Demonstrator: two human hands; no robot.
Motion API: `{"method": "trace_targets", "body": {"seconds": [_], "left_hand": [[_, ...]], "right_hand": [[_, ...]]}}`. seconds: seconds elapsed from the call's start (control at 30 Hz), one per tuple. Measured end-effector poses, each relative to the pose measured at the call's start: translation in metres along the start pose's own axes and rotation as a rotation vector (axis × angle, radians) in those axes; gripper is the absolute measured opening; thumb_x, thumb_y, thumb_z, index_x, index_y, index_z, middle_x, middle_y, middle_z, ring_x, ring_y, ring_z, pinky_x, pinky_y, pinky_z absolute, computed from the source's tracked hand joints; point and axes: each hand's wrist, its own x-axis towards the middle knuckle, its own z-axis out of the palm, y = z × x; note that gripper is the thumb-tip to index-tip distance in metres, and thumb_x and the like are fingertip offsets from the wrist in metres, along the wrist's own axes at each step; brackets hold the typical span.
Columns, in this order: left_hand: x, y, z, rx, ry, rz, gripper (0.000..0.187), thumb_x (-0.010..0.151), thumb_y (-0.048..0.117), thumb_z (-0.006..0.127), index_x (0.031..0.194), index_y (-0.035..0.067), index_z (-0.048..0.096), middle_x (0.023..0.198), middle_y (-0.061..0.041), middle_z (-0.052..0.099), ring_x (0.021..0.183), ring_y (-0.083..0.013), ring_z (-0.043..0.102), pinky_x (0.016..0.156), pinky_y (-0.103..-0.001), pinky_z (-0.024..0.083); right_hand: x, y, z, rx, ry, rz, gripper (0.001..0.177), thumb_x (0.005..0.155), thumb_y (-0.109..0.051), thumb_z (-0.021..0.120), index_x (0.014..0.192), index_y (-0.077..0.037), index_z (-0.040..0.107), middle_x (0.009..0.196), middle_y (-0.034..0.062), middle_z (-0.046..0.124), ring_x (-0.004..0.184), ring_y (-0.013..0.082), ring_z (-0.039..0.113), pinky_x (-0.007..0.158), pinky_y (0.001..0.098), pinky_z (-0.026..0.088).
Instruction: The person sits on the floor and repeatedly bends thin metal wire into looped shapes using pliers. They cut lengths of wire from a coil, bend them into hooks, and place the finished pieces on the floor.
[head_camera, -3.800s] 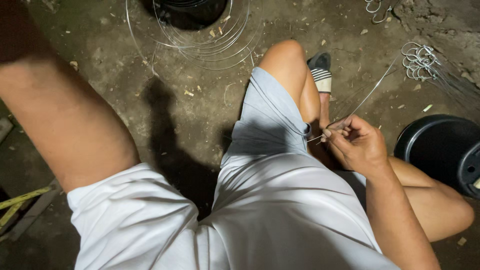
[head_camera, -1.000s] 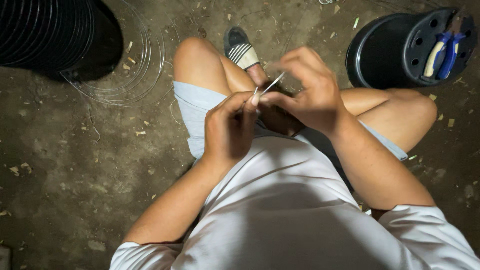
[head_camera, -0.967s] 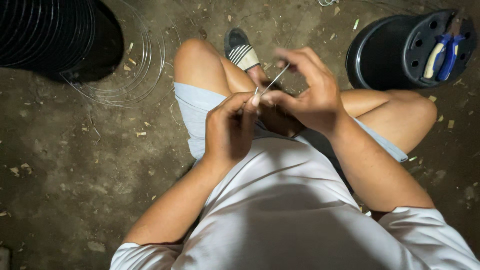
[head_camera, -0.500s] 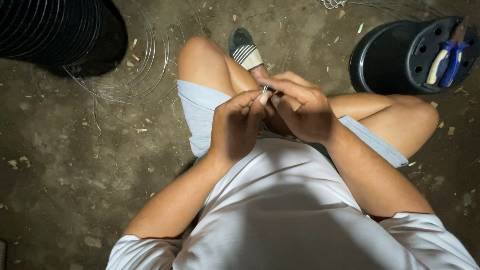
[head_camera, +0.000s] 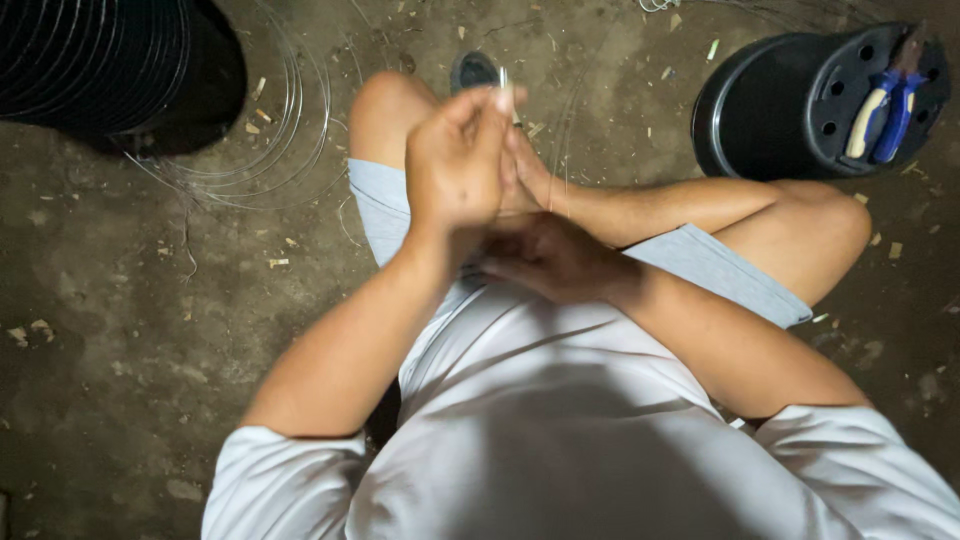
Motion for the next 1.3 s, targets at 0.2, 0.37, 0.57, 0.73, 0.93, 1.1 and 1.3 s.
{"method": "trace_targets", "body": {"seconds": [0.2,0.37,0.57,0.73,0.93,1.1,1.3], "left_hand": [[0.075,-0.011,0.013,-0.184,0.028,0.022,0.021,0.105,0.016,0.064,0.101,-0.004,0.068,0.076,-0.004,0.063,0.056,-0.0105,0.055,0.048,-0.027,0.044],[0.112,-0.020,0.020,-0.310,0.062,0.012,0.019,0.101,0.013,0.060,0.092,-0.002,0.068,0.075,-0.008,0.069,0.061,-0.0152,0.066,0.053,-0.030,0.053],[0.036,-0.014,-0.005,0.059,-0.317,-0.097,0.040,0.105,0.026,0.063,0.134,0.005,0.045,0.074,-0.003,0.058,0.060,-0.0124,0.054,0.049,-0.031,0.045],[-0.031,0.006,-0.051,0.412,-0.506,0.142,0.032,0.107,0.023,0.058,0.136,0.009,0.060,0.094,-0.003,0.071,0.083,-0.0145,0.068,0.076,-0.031,0.057],[-0.048,0.053,-0.093,0.837,-0.412,0.401,0.017,0.101,0.012,0.061,0.115,0.010,0.070,0.109,-0.009,0.074,0.098,-0.0322,0.069,0.084,-0.041,0.054],[-0.058,0.056,-0.118,0.945,-0.389,0.377,0.020,0.095,0.009,0.059,0.109,0.012,0.073,0.103,-0.008,0.074,0.095,-0.0323,0.070,0.080,-0.043,0.054],[-0.047,0.027,-0.154,1.011,-0.296,0.462,0.014,0.098,0.015,0.065,0.107,0.009,0.072,0.103,-0.010,0.073,0.095,-0.0352,0.068,0.081,-0.045,0.054]], "right_hand": [[0.019,0.003,0.002,0.147,0.293,-0.029,0.032,0.114,-0.020,0.052,0.108,0.007,0.070,0.103,0.0109,0.073,0.097,0.0150,0.069,0.092,0.0305,0.058],[0.028,0.007,-0.009,0.480,0.432,-0.119,0.025,0.108,-0.015,0.054,0.118,0.005,0.065,0.104,0.0093,0.072,0.086,0.0141,0.067,0.084,0.0277,0.056],[0.021,-0.010,-0.066,0.519,0.706,-0.254,0.014,0.113,-0.012,0.062,0.117,0.000,0.067,0.096,0.0079,0.071,0.082,0.0138,0.068,0.076,0.0262,0.056],[0.005,-0.024,-0.095,0.592,0.690,-0.308,0.014,0.118,-0.015,0.064,0.119,-0.001,0.067,0.096,0.0090,0.070,0.079,0.0152,0.066,0.078,0.0275,0.057],[-0.023,0.006,-0.146,0.611,0.753,-0.364,0.013,0.120,-0.014,0.061,0.117,-0.002,0.065,0.095,0.0074,0.067,0.078,0.0140,0.064,0.077,0.0277,0.057],[-0.077,0.044,-0.233,0.801,0.708,-0.407,0.015,0.124,-0.013,0.047,0.122,-0.002,0.057,0.098,0.0063,0.057,0.085,0.0115,0.058,0.086,0.0244,0.051],[-0.088,0.053,-0.238,0.690,0.769,-0.299,0.013,0.122,-0.015,0.056,0.118,-0.003,0.061,0.099,0.0057,0.062,0.085,0.0129,0.060,0.085,0.0263,0.053]]}}
